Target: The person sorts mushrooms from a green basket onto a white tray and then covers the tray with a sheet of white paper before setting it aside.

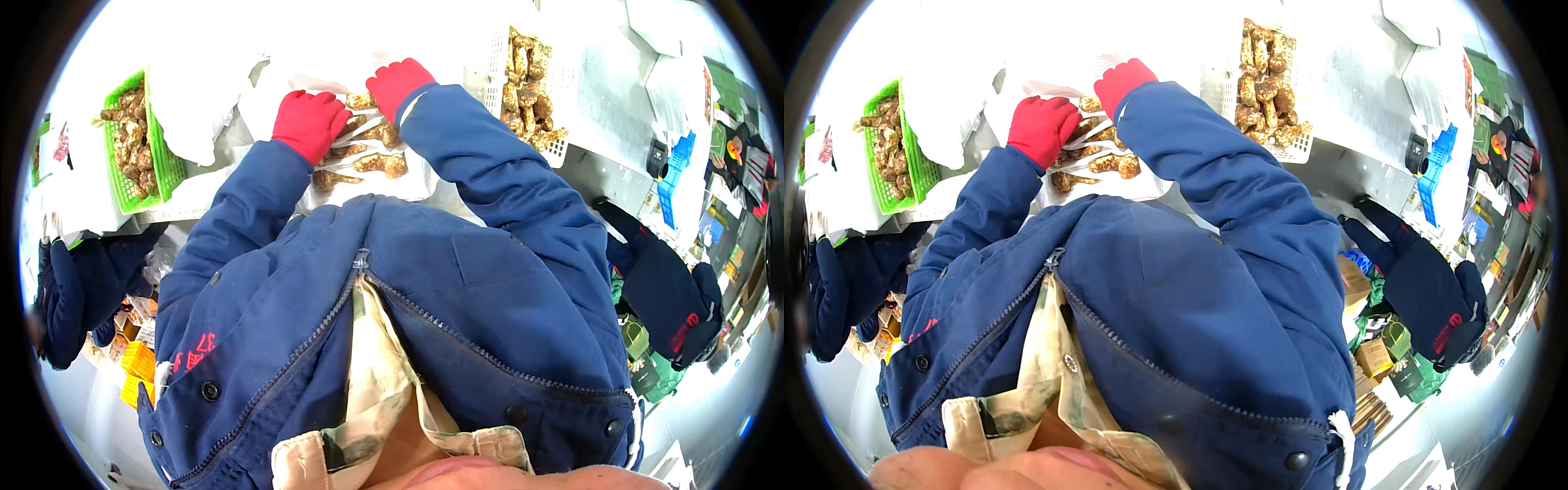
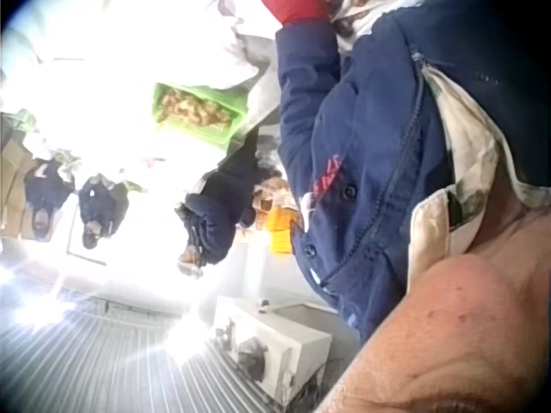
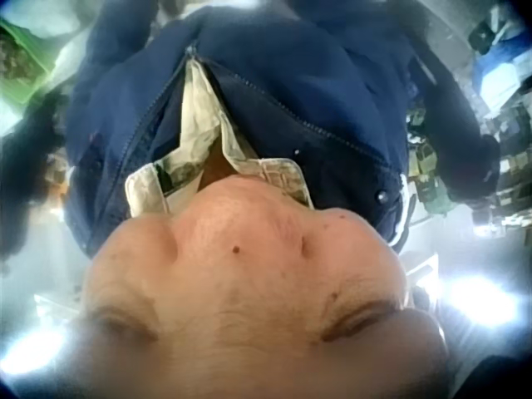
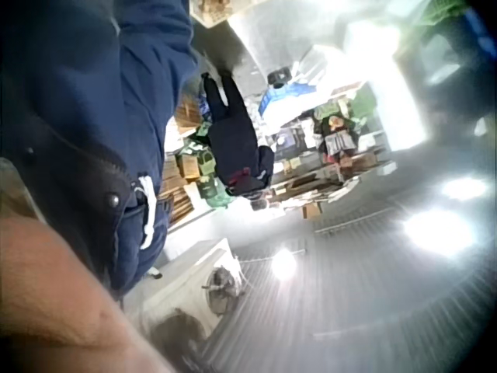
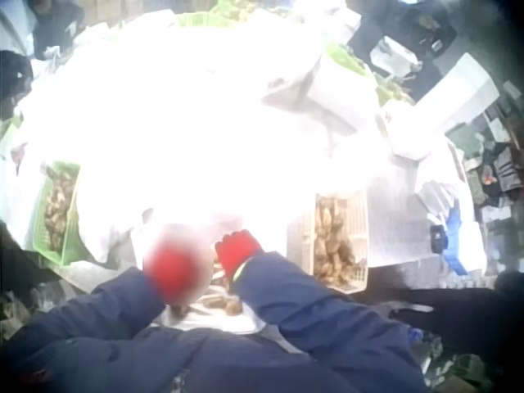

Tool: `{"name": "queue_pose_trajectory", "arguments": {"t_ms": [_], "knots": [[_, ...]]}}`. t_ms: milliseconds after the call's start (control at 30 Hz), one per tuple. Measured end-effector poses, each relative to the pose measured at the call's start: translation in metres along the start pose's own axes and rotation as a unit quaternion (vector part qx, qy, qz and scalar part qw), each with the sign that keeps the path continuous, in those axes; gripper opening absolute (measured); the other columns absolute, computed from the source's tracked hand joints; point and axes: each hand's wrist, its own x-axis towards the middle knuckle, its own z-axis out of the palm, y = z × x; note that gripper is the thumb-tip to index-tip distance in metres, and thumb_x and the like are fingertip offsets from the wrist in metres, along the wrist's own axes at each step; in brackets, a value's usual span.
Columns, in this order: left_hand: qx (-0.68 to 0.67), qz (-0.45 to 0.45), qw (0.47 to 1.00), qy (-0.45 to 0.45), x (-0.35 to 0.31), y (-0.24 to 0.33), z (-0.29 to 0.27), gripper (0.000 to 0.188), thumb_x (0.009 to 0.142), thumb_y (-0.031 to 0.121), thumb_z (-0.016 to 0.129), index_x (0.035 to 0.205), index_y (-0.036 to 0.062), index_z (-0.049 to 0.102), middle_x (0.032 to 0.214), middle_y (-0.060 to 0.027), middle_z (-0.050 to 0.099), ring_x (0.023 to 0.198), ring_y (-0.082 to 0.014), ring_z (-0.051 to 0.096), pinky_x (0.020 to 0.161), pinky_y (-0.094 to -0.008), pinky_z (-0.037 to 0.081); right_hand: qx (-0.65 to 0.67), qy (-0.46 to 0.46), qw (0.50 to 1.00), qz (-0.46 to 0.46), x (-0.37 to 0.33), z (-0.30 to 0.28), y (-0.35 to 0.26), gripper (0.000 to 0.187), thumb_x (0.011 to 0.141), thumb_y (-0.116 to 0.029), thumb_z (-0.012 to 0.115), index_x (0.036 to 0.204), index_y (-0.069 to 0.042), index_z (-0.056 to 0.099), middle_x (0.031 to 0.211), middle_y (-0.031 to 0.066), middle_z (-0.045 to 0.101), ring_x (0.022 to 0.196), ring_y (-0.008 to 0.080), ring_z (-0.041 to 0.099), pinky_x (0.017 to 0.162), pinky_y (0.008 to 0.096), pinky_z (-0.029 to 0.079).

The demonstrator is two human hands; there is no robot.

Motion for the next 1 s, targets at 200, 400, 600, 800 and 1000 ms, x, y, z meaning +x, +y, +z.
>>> {"name": "queue_pose_trajectory", "arguments": {"t_ms": [200, 400, 600, 800, 1000], "knots": [[0.030, -0.029, 0.995, 0.093, 0.041, -0.020, -0.003, 0.037, 0.081, 0.022, 0.066, 0.115, 0.0094, 0.057, 0.117, -0.0121, 0.058, 0.107, -0.0318, 0.055, 0.086, -0.0427, 0.045, 0.058, 0.189, 0.979, 0.054, 0.023, 0.011, 0.006, 0.025, 0.083, -0.020, 0.062, 0.105, -0.010, 0.061, 0.102, 0.0120, 0.063, 0.097, 0.0274, 0.062, 0.084, 0.0388, 0.049], [0.052, -0.066, 0.996, -0.011, 0.045, -0.034, 0.007, 0.028, 0.079, 0.020, 0.067, 0.104, 0.0110, 0.060, 0.101, -0.0107, 0.058, 0.099, -0.0315, 0.057, 0.078, -0.0442, 0.046, 0.080, 0.071, 0.987, 0.118, 0.053, 0.010, 0.002, 0.021, 0.085, -0.018, 0.058, 0.100, -0.010, 0.068, 0.094, 0.0129, 0.070, 0.088, 0.0299, 0.068, 0.074, 0.0408, 0.054], [0.047, -0.048, 0.997, -0.033, 0.047, -0.038, 0.010, 0.018, 0.080, 0.013, 0.063, 0.097, 0.0122, 0.061, 0.099, -0.0079, 0.061, 0.096, -0.0324, 0.057, 0.078, -0.0455, 0.045, 0.037, 0.067, 0.992, 0.098, 0.064, 0.016, 0.003, 0.017, 0.084, -0.016, 0.058, 0.092, -0.010, 0.072, 0.093, 0.0098, 0.070, 0.090, 0.0276, 0.068, 0.076, 0.0396, 0.054], [0.031, 0.019, 0.999, 0.021, 0.023, -0.038, 0.003, 0.018, 0.082, 0.010, 0.061, 0.099, 0.0135, 0.058, 0.113, -0.0068, 0.062, 0.103, -0.0263, 0.059, 0.106, -0.0436, 0.034, 0.078, 0.118, 0.990, 0.023, 0.040, 0.020, 0.006, 0.017, 0.085, -0.019, 0.058, 0.095, -0.009, 0.065, 0.098, 0.0133, 0.066, 0.089, 0.0285, 0.066, 0.075, 0.0407, 0.052], [-0.007, 0.045, 0.994, -0.103, 0.012, -0.049, -0.022, 0.036, 0.085, 0.029, 0.065, 0.118, 0.0150, 0.059, 0.093, -0.0061, 0.067, 0.095, -0.0233, 0.062, 0.112, -0.0427, 0.027, 0.057, -0.008, 0.998, -0.031, 0.011, -0.005, 0.002, 0.021, 0.091, -0.029, 0.054, 0.101, -0.012, 0.061, 0.092, 0.0103, 0.068, 0.084, 0.0244, 0.065, 0.077, 0.0380, 0.047]]}}
